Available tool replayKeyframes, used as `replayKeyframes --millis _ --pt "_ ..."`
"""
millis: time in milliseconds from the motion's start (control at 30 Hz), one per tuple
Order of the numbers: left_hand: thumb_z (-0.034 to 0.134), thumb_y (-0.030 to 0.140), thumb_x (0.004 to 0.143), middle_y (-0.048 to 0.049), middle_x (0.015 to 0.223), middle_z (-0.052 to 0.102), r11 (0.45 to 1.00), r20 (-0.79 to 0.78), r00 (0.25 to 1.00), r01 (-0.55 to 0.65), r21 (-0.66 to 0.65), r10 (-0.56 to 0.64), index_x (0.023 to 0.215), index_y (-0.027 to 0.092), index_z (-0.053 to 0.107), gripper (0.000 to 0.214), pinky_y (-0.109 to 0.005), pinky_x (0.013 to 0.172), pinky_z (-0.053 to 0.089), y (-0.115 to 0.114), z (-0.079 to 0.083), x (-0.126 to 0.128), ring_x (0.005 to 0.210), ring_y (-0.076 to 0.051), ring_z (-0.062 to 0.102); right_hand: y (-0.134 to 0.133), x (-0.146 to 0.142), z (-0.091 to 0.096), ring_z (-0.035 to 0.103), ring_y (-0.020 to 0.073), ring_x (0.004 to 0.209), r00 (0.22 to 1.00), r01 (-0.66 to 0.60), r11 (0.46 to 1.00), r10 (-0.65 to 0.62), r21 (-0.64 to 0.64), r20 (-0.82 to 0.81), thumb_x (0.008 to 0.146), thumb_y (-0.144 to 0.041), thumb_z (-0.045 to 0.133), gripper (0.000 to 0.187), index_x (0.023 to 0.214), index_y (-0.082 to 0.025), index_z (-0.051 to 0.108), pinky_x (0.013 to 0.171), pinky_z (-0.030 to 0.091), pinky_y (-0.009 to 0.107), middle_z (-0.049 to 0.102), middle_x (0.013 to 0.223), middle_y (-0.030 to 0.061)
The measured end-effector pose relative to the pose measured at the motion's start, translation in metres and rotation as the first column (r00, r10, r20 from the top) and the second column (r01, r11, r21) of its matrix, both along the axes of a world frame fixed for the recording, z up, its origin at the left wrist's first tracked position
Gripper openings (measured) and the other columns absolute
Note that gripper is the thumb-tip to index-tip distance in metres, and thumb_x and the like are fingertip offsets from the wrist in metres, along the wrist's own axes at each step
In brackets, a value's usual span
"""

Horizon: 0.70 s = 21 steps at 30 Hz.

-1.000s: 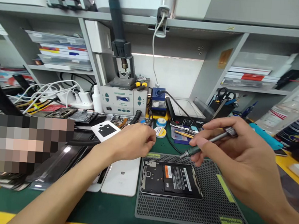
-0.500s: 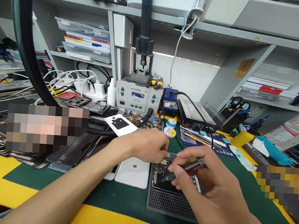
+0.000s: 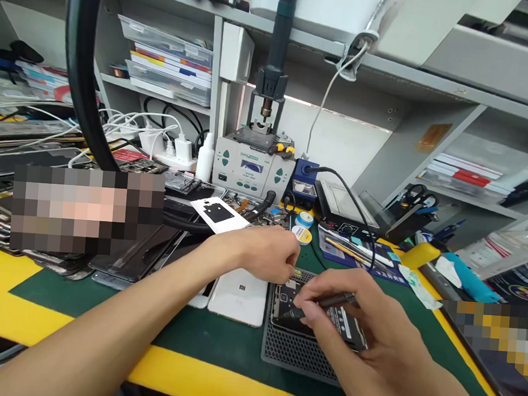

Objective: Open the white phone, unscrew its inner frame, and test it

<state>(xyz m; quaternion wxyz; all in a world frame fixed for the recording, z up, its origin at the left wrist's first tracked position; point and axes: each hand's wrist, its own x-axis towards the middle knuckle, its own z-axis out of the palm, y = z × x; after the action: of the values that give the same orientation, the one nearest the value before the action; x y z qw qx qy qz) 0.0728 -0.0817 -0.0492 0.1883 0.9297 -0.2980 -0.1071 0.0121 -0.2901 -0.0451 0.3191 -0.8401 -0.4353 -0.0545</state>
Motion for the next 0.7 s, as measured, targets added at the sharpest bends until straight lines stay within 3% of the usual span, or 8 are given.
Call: replayKeyframes --millis 167,300,467,700 --pt "0.056 0.023 0.076 -0.0055 0.084 0.076 1.0 -0.001 1.0 0.008 -0.004 -0.008 0.081 0.019 0.07 0.016 -0.028 0.054 0.042 0.001 0.001 -0.002 0.068 -0.019 0.061 0.006 -0.007 0.017 0.067 0.0132 0.086 0.99 -0.079 0.978 0.1 -0.193 0.103 0.095 -0.014 0.052 0.024 0.113 -0.03 0.05 0.077 0.054 0.025 0.067 0.097 -0.0032" --pt "0.057 0.022 0.075 -0.0076 0.086 0.076 1.0 -0.011 1.0 0.027 -0.007 -0.028 0.084 0.018 0.071 0.017 -0.028 0.054 0.042 0.002 0.002 -0.004 0.071 -0.02 0.063 0.014 -0.014 0.026 0.068 0.0137 0.082 0.981 -0.054 0.956 0.106 -0.289 0.165 0.096 -0.015 0.05 0.021 0.112 -0.03 0.048 0.073 0.054 0.025 0.068 0.096 -0.0037" --pt "0.059 0.026 0.073 -0.0107 0.09 0.075 0.999 -0.008 0.999 0.049 -0.006 -0.049 0.086 0.017 0.07 0.02 -0.031 0.055 0.041 0.004 0.001 -0.003 0.076 -0.025 0.064 0.021 -0.018 0.026 0.071 0.0151 0.09 0.977 0.0 0.958 0.061 -0.287 0.204 0.098 -0.016 0.049 0.024 0.115 -0.031 0.046 0.076 0.055 0.026 0.07 0.102 -0.0031" --pt "0.061 0.033 0.073 -0.0103 0.092 0.075 0.998 -0.03 0.998 0.057 -0.017 -0.057 0.086 0.019 0.071 0.022 -0.031 0.055 0.042 0.006 -0.001 -0.002 0.076 -0.025 0.064 0.018 -0.019 0.015 0.069 0.0157 0.086 0.992 0.076 0.965 -0.048 -0.251 0.118 0.1 -0.023 0.054 0.021 0.118 -0.032 0.05 0.074 0.054 0.027 0.07 0.1 -0.002"
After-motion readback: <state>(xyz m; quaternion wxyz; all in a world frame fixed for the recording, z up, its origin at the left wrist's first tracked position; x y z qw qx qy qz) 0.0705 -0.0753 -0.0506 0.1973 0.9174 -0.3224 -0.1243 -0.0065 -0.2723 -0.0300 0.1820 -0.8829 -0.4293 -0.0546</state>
